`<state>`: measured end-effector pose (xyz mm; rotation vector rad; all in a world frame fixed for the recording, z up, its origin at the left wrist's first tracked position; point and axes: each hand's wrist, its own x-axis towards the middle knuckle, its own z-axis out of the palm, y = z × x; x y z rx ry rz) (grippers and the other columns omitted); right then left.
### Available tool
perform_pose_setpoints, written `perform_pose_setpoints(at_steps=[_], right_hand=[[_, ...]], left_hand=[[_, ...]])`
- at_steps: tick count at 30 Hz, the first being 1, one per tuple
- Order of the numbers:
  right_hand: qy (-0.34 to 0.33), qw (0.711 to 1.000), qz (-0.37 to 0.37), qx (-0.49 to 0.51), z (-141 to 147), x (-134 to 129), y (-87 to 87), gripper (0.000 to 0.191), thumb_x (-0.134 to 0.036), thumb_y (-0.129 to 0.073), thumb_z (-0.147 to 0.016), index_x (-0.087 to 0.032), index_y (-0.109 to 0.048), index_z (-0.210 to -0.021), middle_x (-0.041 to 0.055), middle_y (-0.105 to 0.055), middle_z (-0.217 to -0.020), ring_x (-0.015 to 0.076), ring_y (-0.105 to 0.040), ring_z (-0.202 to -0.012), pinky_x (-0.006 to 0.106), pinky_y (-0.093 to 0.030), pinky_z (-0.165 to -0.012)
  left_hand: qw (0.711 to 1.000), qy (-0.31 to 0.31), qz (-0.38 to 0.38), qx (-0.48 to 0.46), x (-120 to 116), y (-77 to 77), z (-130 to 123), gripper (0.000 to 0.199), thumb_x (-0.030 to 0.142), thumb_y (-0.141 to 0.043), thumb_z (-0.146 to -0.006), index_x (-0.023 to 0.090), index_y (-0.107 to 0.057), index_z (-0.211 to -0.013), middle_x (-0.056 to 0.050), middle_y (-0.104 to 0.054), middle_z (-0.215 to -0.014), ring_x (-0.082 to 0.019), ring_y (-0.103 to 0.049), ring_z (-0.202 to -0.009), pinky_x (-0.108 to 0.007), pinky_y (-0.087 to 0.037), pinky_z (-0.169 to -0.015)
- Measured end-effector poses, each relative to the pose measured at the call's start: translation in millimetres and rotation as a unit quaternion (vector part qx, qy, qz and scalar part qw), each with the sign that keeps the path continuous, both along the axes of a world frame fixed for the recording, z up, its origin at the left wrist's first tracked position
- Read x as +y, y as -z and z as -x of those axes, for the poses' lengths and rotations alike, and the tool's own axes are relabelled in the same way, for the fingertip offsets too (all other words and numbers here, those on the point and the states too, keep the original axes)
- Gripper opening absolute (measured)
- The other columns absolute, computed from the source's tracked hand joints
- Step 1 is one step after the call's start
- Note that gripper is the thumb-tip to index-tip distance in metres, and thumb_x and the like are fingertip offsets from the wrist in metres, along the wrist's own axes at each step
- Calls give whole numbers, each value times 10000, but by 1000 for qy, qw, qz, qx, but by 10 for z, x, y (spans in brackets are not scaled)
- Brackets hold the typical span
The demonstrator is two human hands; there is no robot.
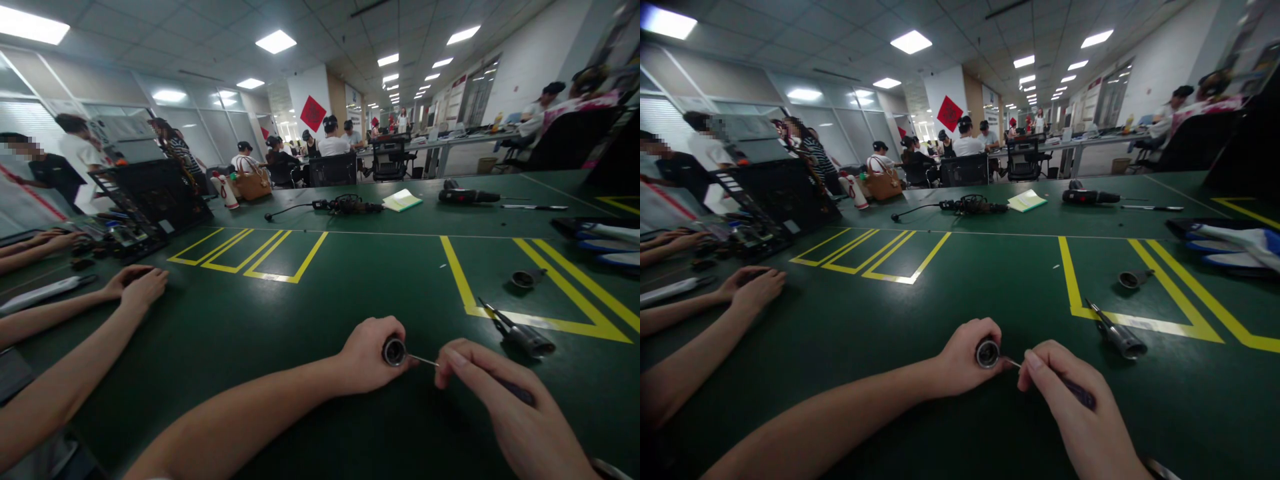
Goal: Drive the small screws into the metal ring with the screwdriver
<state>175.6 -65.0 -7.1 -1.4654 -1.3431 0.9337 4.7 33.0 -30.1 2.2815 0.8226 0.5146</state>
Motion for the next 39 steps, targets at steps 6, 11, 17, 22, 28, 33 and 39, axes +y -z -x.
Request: perform_pose_setpoints(at_steps=[6,11,17,22,28,33,39], right_hand=[[-48,996,-59,-36,48,-22,-87,328,-439,-500,-849,-245,-632,-619,29,-632,-691,198,-594,-650,271,-477,-582],[-15,1000,0,23,-11,31,-4,367,-472,-514,-834,-234,-641,-586,30,-635,-658,225,-598,-701,300,-459,-613],[-2,995,49,92,-49,69,134,363,-495,-516,-841,-228,-678,-656,38,-653,-708,257,-592,-808,346,-440,-731],[-19,995,27,91,-54,20,123,343,-462,-505,-864,-235,-656,-657,26,-642,-715,242,-588,-794,333,-434,-755],[-51,995,-17,78,-54,-29,106,338,-429,-489,-881,-233,-631,-644,23,-611,-723,225,-577,-756,312,-433,-698],[-39,996,18,79,-31,-10,92,348,-451,-494,-874,-232,-658,-659,28,-643,-747,233,-594,-807,314,-446,-724],[-5,992,26,123,-20,4,121,334,-490,-513,-856,-235,-692,-735,44,-676,-813,254,-594,-918,324,-472,-777]], left_hand=[[998,36,-56,0,24,49,-7,238,345,-669,-746,166,-518,-789,18,-553,-722,-110,-483,-645,-244,-380,-628],[997,28,-67,9,11,45,-15,230,339,-675,-738,170,-523,-776,15,-561,-718,-114,-490,-648,-251,-387,-647],[998,31,-58,-5,-3,16,-10,216,311,-675,-738,173,-509,-749,19,-553,-721,-111,-486,-645,-262,-388,-674],[999,4,12,-41,3,24,8,271,294,-706,-709,174,-489,-818,15,-540,-770,-110,-485,-658,-235,-377,-597],[992,21,63,-111,16,12,6,300,276,-732,-697,164,-471,-794,22,-504,-757,-96,-454,-640,-216,-367,-562],[989,38,56,-131,17,3,-6,276,239,-730,-691,157,-476,-762,19,-495,-740,-95,-439,-640,-221,-363,-572],[990,31,42,-131,24,33,-8,282,302,-710,-708,160,-474,-767,14,-497,-749,-96,-435,-638,-219,-353,-564]])
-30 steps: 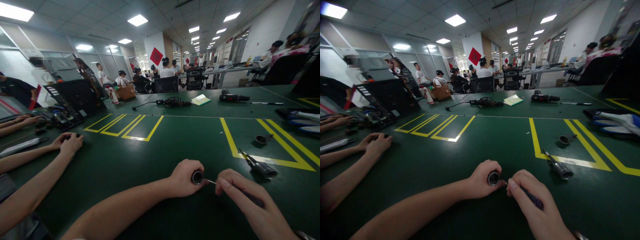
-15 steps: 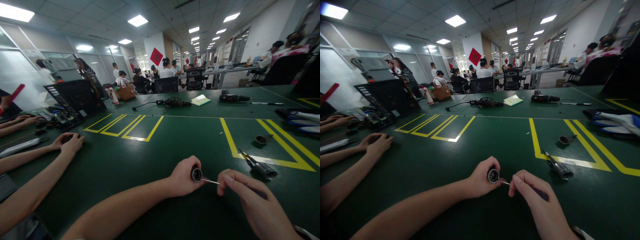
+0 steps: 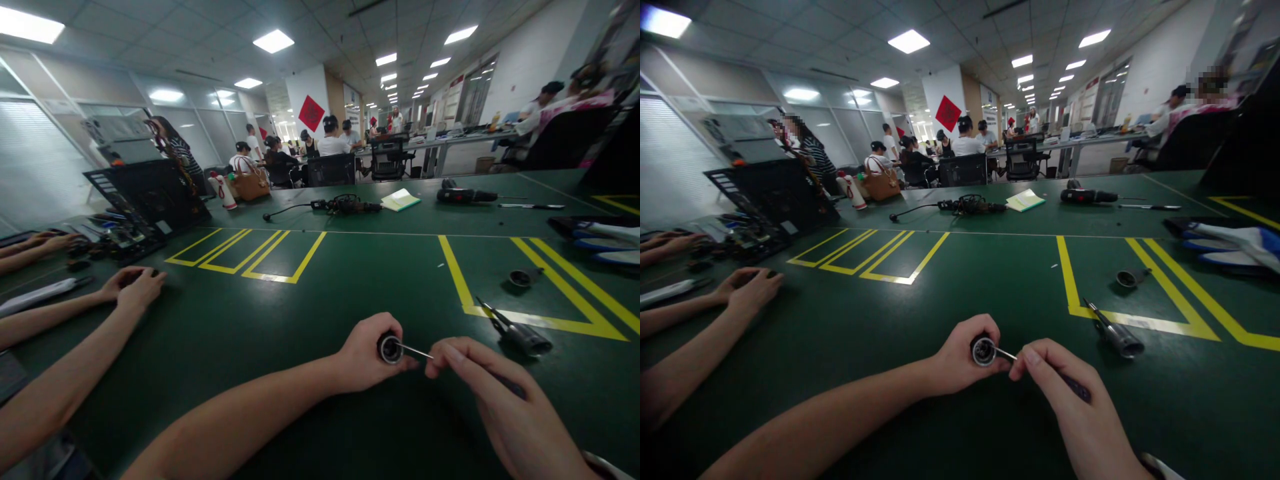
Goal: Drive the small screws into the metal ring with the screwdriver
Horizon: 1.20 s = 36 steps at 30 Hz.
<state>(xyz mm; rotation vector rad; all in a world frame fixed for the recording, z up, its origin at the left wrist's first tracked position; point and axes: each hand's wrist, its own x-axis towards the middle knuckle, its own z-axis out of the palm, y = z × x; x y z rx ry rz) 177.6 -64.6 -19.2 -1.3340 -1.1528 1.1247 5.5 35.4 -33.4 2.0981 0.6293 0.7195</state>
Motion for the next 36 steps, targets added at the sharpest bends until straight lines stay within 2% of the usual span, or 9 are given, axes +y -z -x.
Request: perform_pose_setpoints(at_steps=[5,12,16,21,26,36], right_hand=[[-11,998,-35,-48,-20,-13,24,292,-445,-499,-881,-253,-668,-741,22,-664,-802,226,-603,-874,282,-471,-719],[-42,982,-98,-155,22,-30,-188,331,-433,-477,-862,-240,-601,-624,14,-612,-694,184,-600,-673,261,-466,-605],[-40,982,-79,-166,36,10,-224,357,-450,-463,-851,-239,-581,-589,11,-594,-658,184,-582,-639,270,-447,-582],[-41,993,1,-112,-10,78,-119,390,-508,-469,-837,-238,-619,-599,16,-608,-675,218,-576,-726,309,-413,-660],[-21,998,54,-16,-2,110,-111,393,-525,-517,-800,-230,-635,-568,21,-608,-657,239,-560,-770,343,-384,-728],[32,995,53,73,32,102,-71,393,-551,-561,-764,-216,-662,-583,38,-602,-640,253,-538,-758,391,-394,-755]], left_hand=[[1000,2,-23,-6,6,-1,0,278,315,-715,-706,157,-493,-759,2,-517,-757,-105,-455,-656,-229,-376,-592],[996,54,-73,8,37,24,-15,201,266,-705,-720,144,-566,-800,-34,-586,-795,-136,-529,-740,-253,-429,-682],[992,70,-101,38,27,37,-6,144,215,-660,-739,150,-562,-824,-20,-586,-783,-132,-539,-741,-261,-421,-717],[986,69,-138,61,21,51,13,112,175,-620,-732,157,-532,-798,5,-564,-747,-116,-529,-704,-254,-396,-711],[984,88,-129,90,12,31,12,123,246,-614,-749,166,-523,-769,10,-575,-730,-114,-533,-687,-254,-401,-717],[992,70,-103,35,13,31,0,68,175,-588,-717,148,-525,-709,13,-547,-670,-97,-513,-620,-230,-405,-653]])
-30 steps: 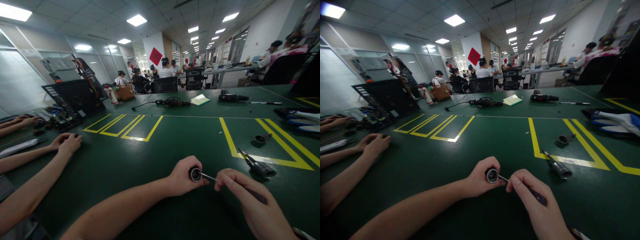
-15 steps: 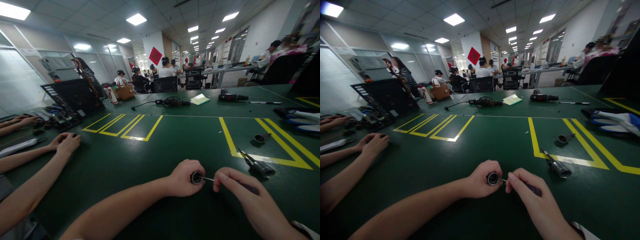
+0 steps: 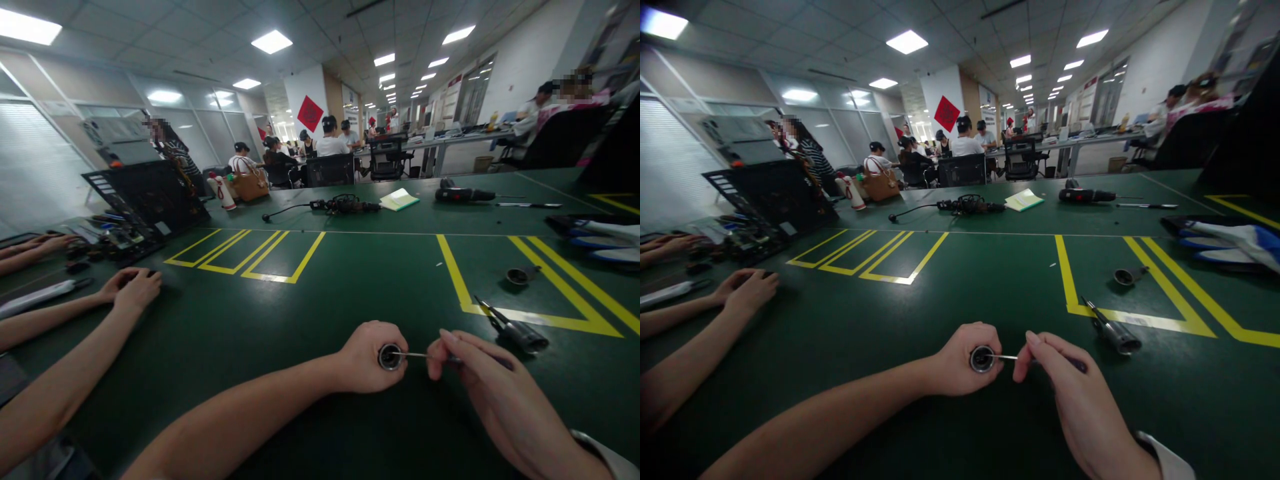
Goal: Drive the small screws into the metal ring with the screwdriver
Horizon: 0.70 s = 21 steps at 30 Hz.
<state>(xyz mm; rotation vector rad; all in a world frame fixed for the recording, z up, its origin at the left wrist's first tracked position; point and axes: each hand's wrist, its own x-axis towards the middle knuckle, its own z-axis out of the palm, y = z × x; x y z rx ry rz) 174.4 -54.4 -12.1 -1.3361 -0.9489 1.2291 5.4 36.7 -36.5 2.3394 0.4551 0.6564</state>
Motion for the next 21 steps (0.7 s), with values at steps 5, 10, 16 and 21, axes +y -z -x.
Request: perform_pose_setpoints(at_steps=[5,10,16,21], right_hand=[[1,997,-61,-49,-39,-35,84,377,-526,-523,-823,-225,-664,-646,36,-616,-677,242,-563,-763,353,-434,-722],[-76,977,-124,-158,-23,-98,20,349,-436,-488,-879,-227,-627,-635,27,-617,-711,209,-582,-722,297,-446,-653],[-97,978,-107,-148,-20,-79,-11,355,-411,-457,-904,-228,-621,-647,16,-602,-718,197,-577,-716,293,-435,-659],[-87,984,-106,-113,-55,-82,58,352,-406,-451,-914,-230,-623,-663,17,-605,-742,210,-575,-773,302,-426,-699]], left_hand=[[1000,-18,3,-6,-2,-7,8,88,191,-594,-730,145,-526,-700,12,-539,-673,-90,-504,-609,-219,-406,-633],[998,-36,-17,42,5,13,5,74,172,-599,-707,154,-527,-709,10,-559,-681,-103,-519,-628,-236,-419,-654],[998,-29,-29,39,14,26,8,73,165,-603,-698,154,-535,-720,11,-564,-680,-102,-520,-619,-236,-419,-647],[999,-39,-21,17,-1,28,3,69,176,-595,-703,153,-530,-695,10,-564,-673,-93,-508,-599,-227,-418,-637]])
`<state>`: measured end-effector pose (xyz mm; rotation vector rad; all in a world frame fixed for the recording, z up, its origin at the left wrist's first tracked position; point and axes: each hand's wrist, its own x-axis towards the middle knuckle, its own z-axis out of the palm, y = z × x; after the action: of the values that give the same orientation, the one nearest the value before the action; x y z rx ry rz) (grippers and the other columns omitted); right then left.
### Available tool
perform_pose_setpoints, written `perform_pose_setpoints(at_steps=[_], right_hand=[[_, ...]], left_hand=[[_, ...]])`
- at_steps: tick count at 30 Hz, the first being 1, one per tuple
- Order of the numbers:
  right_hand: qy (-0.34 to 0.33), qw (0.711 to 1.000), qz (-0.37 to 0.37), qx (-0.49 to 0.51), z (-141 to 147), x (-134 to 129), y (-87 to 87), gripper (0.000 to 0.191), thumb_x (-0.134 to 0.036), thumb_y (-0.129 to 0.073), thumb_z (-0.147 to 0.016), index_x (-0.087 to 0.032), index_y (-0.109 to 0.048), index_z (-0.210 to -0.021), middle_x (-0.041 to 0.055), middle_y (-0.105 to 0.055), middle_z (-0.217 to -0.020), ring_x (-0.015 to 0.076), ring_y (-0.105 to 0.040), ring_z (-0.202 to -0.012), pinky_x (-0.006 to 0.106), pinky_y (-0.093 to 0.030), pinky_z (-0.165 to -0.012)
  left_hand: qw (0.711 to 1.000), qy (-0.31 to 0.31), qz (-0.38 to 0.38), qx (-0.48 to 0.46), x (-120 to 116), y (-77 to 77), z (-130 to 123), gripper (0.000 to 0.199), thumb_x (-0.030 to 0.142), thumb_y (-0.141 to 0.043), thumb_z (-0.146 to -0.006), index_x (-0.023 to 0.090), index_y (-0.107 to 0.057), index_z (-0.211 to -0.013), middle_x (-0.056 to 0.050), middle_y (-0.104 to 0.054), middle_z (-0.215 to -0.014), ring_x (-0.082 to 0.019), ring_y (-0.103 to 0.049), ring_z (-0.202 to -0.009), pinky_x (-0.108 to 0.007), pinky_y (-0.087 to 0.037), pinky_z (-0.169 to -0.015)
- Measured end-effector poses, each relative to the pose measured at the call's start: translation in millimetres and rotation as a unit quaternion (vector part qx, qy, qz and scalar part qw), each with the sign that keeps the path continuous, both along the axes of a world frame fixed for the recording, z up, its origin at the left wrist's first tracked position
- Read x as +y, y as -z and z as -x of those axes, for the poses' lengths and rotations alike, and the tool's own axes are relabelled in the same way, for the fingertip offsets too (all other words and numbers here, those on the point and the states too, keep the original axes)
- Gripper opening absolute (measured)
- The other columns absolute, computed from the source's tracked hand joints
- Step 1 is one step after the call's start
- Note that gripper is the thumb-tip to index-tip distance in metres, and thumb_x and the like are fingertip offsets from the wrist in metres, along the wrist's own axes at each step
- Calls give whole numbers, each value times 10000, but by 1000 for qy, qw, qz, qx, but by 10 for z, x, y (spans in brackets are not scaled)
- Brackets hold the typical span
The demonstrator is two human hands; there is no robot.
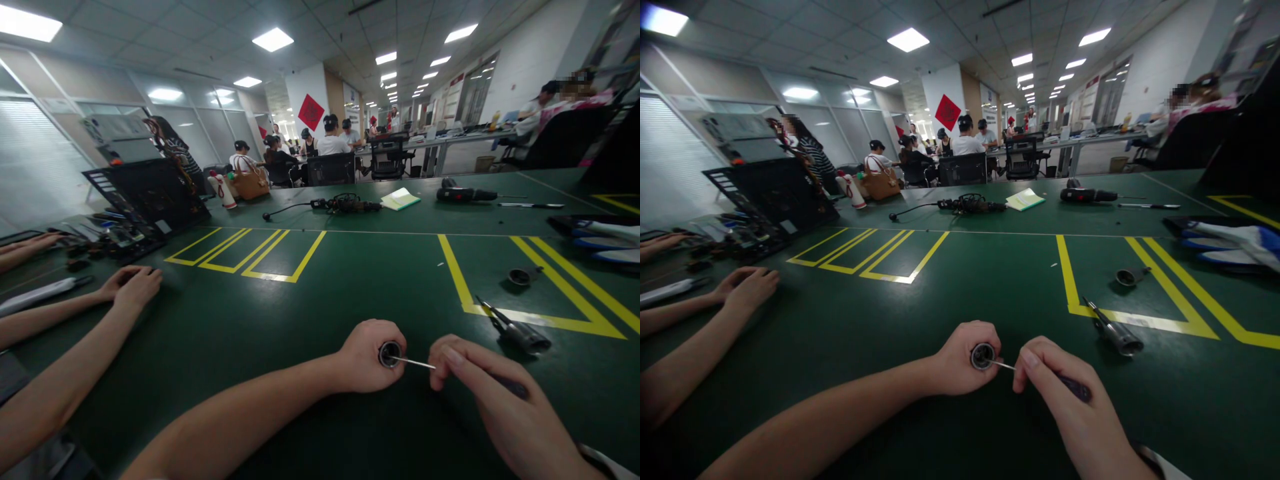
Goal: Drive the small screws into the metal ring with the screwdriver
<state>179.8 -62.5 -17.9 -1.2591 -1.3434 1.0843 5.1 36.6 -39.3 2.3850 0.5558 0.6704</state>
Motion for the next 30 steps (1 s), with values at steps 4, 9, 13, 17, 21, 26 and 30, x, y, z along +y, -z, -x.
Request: perform_pose_setpoints(at_steps=[4,9,13,17,21,26,30], right_hand=[[10,1000,-11,-25,29,-11,-62,334,-431,-472,-890,-237,-616,-660,14,-605,-737,206,-571,-750,290,-428,-674],[-11,998,23,-49,39,35,-105,375,-473,-472,-871,-230,-625,-630,17,-609,-725,212,-571,-752,304,-420,-694],[32,996,79,17,38,75,-84,398,-499,-493,-845,-221,-650,-607,27,-612,-685,235,-560,-773,345,-408,-739],[53,989,109,81,62,90,-82,378,-488,-533,-815,-209,-665,-597,40,-613,-680,251,-551,-784,381,-404,-765],[62,988,107,89,60,83,-65,393,-498,-517,-828,-205,-672,-617,48,-623,-679,254,-559,-779,379,-417,-754],[18,998,60,-12,19,43,-36,392,-507,-482,-864,-226,-654,-652,21,-627,-712,231,-572,-781,337,-408,-734],[9,998,63,-19,15,42,-33,393,-501,-477,-870,-226,-646,-646,17,-623,-714,226,-570,-774,331,-407,-721]], left_hand=[[1000,3,-15,8,-1,9,-1,61,188,-584,-712,152,-535,-715,8,-567,-671,-98,-515,-605,-231,-411,-634],[997,37,-31,64,19,9,16,64,166,-588,-701,159,-548,-750,5,-601,-707,-115,-554,-665,-247,-412,-678],[995,54,-34,74,20,0,20,58,162,-583,-709,159,-545,-753,6,-601,-706,-116,-557,-673,-247,-411,-679],[997,48,-20,55,15,0,18,51,163,-584,-707,155,-545,-739,6,-585,-695,-111,-548,-660,-240,-420,-667],[998,37,-7,48,15,1,17,53,169,-590,-713,152,-547,-739,0,-592,-697,-110,-549,-650,-238,-432,-661],[997,48,-21,58,20,4,19,69,182,-599,-716,156,-543,-746,0,-597,-701,-115,-554,-661,-249,-429,-678],[997,45,-34,56,14,11,15,65,164,-592,-702,156,-539,-740,4,-588,-688,-117,-554,-659,-251,-418,-667]])
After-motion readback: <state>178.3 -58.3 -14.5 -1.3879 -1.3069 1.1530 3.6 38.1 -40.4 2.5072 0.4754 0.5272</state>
